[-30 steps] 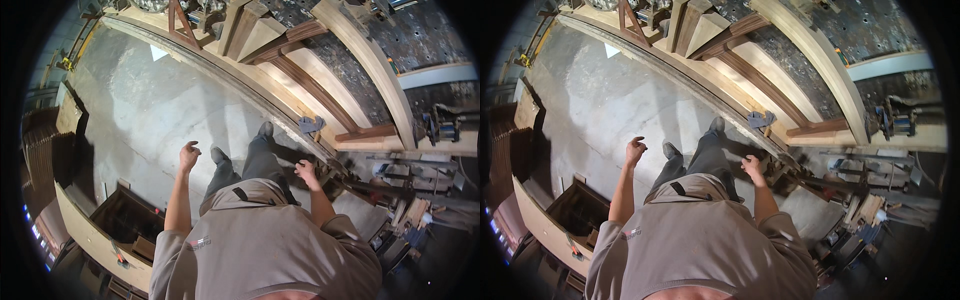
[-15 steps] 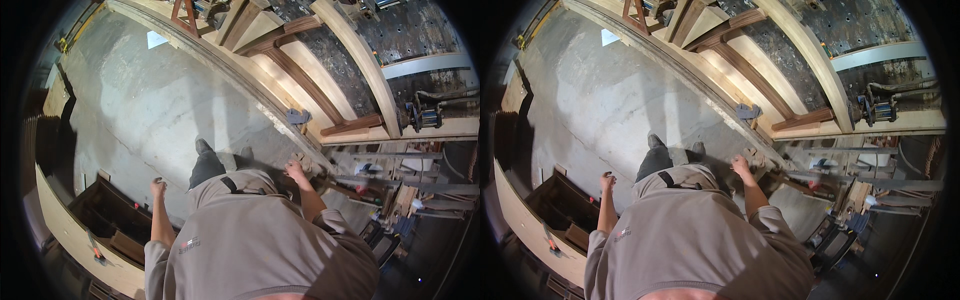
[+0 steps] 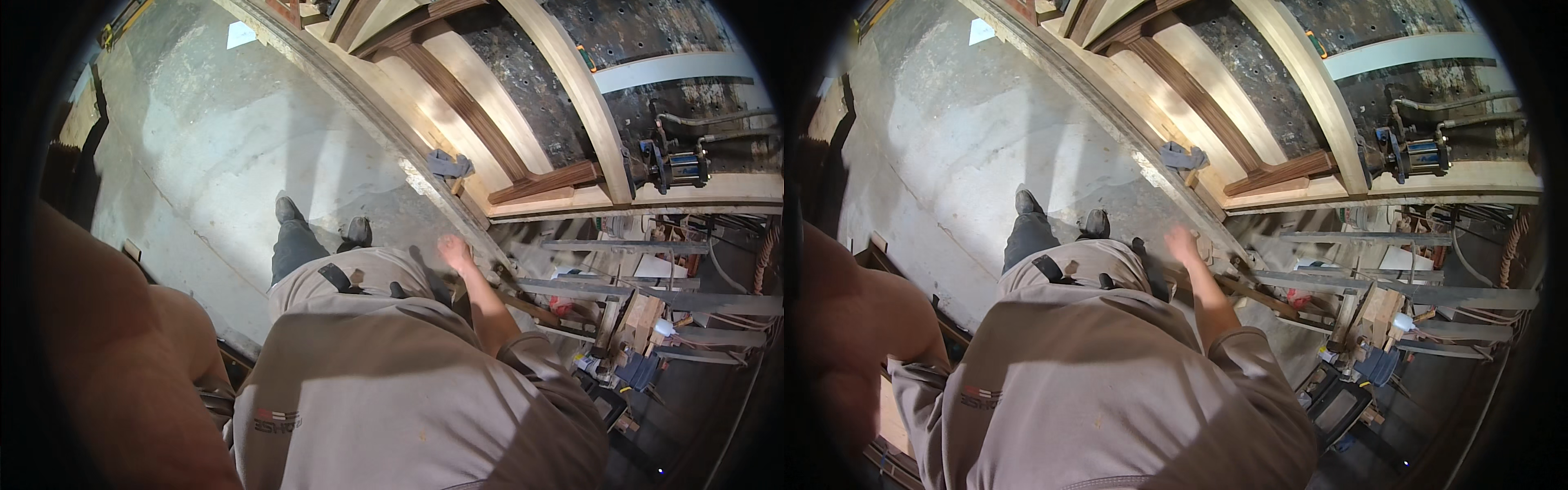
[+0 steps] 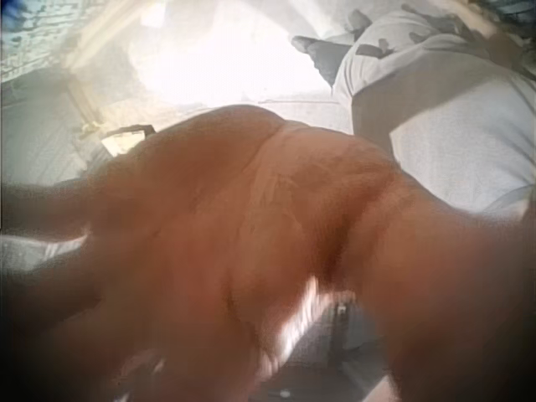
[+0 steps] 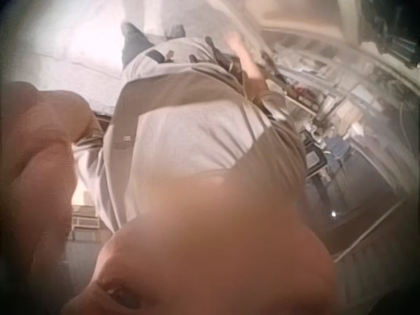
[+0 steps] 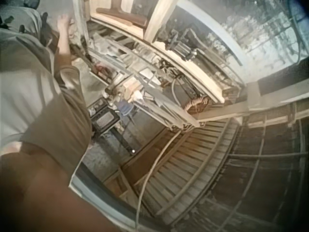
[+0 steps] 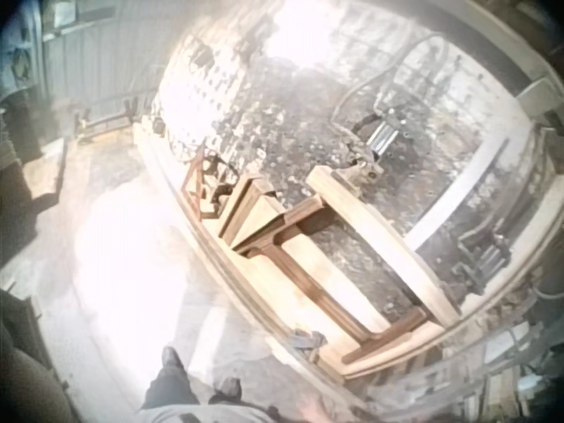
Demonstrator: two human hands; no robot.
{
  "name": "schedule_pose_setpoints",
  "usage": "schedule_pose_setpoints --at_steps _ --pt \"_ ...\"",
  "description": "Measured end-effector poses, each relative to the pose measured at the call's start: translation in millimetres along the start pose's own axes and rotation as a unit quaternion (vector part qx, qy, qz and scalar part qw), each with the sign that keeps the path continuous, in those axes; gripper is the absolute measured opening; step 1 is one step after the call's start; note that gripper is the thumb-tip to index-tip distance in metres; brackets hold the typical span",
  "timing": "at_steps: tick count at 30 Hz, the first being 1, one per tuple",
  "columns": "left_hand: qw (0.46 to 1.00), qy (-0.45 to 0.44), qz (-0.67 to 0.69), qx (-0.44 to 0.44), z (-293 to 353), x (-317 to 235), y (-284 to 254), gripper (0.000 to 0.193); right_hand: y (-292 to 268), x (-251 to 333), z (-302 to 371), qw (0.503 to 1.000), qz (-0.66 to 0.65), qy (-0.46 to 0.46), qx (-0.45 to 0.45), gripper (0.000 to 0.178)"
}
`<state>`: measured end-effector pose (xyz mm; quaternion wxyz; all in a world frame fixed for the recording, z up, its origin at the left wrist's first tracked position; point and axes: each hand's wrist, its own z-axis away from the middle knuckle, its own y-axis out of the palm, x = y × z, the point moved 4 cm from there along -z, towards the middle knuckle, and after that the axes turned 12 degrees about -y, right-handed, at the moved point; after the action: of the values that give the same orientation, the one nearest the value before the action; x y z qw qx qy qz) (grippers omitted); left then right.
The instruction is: The person applies glue with a brush to wooden furniture components, joins a chair back and leg by hand, and hammers them together with a mallet before stacking the assembly.
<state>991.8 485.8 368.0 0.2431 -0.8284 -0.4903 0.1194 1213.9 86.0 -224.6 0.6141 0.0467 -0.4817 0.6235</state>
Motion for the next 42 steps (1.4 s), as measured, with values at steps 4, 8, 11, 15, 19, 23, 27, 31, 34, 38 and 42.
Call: schedule_pose_setpoints --at_steps 4,8,11,15,19,23,27,31,34,38,42 --pt "0.998 0.037 0.008 0.054 -12 -16 25 0.045 7 -52 77 0.881 -0.471 0.048 -0.005 0.026" --pt "0.995 0.053 -0.017 0.078 -21 -44 22 0.045 41 -167 98 0.93 -0.305 0.204 -0.022 0.034" --pt "0.992 0.071 -0.026 0.1 -24 -54 31 0.045 71 -187 83 0.981 -0.137 0.134 -0.021 0.031" --pt "0.993 0.039 -0.022 0.11 -10 -38 29 0.045 91 -253 38 0.997 -0.015 0.003 -0.07 0.028" --pt "0.992 0.033 -0.026 0.122 -14 -53 45 0.046 69 -168 54 0.999 0.033 -0.012 0.01 0.025" --pt "0.99 0.023 -0.046 0.129 -22 -60 37 0.046 23 -108 32 0.999 -0.013 -0.024 0.033 0.023" --pt "0.995 0.02 -0.04 0.094 -20 -51 34 0.046 2 -77 38 0.98 -0.19 0.06 0.02 0.021" --pt "0.986 -0.116 -0.085 -0.082 23 -31 1 0.047 1 -68 63 0.972 -0.212 0.095 0.03 0.025" --pt "0.879 -0.437 -0.1 -0.159 124 -3 17 0.047 -1 -54 59 0.997 0.02 0.036 0.059 0.039" --pt "0.57 -0.781 0.046 -0.251 341 -32 73 0.027 10 -65 54 0.998 0.036 0.005 0.054 0.05" --pt "0.33 -0.913 -0.01 -0.24 498 -134 97 0.031 23 -76 45 0.995 0.065 0.01 0.073 0.055"
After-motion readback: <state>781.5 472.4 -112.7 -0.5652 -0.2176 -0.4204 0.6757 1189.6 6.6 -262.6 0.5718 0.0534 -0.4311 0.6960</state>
